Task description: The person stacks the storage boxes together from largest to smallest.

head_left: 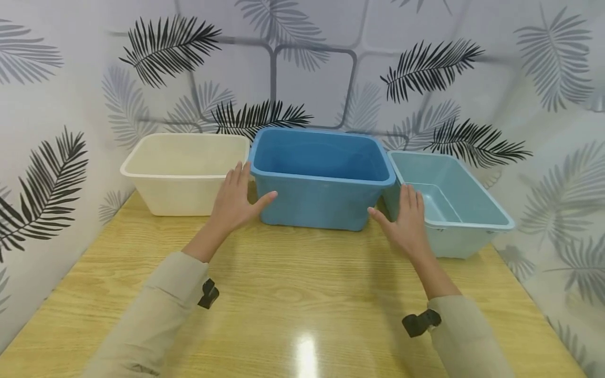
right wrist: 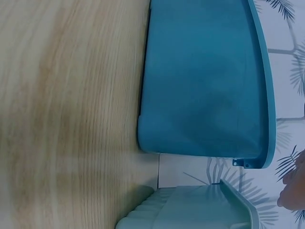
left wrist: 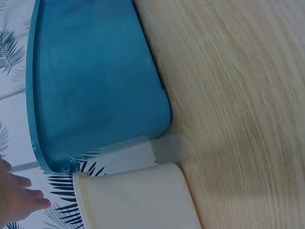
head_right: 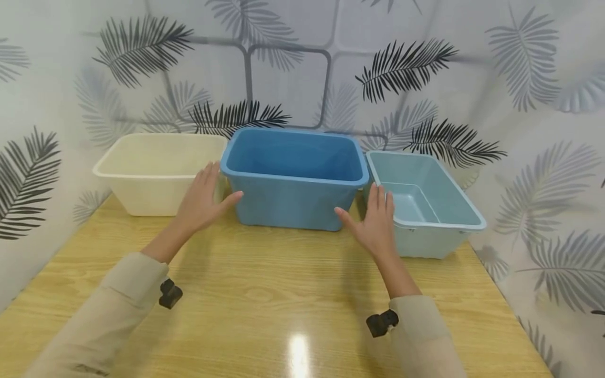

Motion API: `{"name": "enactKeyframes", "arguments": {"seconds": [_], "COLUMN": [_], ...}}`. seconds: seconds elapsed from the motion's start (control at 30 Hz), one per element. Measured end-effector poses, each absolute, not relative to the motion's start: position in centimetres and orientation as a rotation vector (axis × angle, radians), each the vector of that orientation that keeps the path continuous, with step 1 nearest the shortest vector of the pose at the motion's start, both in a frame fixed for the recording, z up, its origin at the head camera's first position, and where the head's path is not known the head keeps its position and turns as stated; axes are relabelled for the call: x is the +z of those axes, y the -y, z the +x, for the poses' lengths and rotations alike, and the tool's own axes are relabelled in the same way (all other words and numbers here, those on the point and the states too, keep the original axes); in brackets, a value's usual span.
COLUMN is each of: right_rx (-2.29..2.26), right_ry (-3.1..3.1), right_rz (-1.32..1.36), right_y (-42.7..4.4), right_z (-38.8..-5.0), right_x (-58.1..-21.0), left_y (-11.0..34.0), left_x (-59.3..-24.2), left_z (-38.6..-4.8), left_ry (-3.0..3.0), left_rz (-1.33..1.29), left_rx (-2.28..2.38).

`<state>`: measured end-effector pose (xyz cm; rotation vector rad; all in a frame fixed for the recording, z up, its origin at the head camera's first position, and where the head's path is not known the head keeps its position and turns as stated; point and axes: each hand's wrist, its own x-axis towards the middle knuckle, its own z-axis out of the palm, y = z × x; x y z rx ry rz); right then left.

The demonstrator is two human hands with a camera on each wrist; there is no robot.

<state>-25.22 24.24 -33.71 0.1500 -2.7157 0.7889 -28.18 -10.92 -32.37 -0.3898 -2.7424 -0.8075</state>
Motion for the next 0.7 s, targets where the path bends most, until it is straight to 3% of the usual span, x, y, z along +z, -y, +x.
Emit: {"name": "enactKeyframes", "arguments": {"seconds": [0.7], "right_rx": [1.132], "right_ry": [2.64], "right_rz": [-0.039], "right_y": [-24.2], "right_z": [-29.9], "right_x": [-32.3], "left_y": [10.2], "left_x": [-31.9], "left_z": [-32.0], "left_ry": [2.657], "left_rz": [-0.165], "left_rx": [-1.284]}}
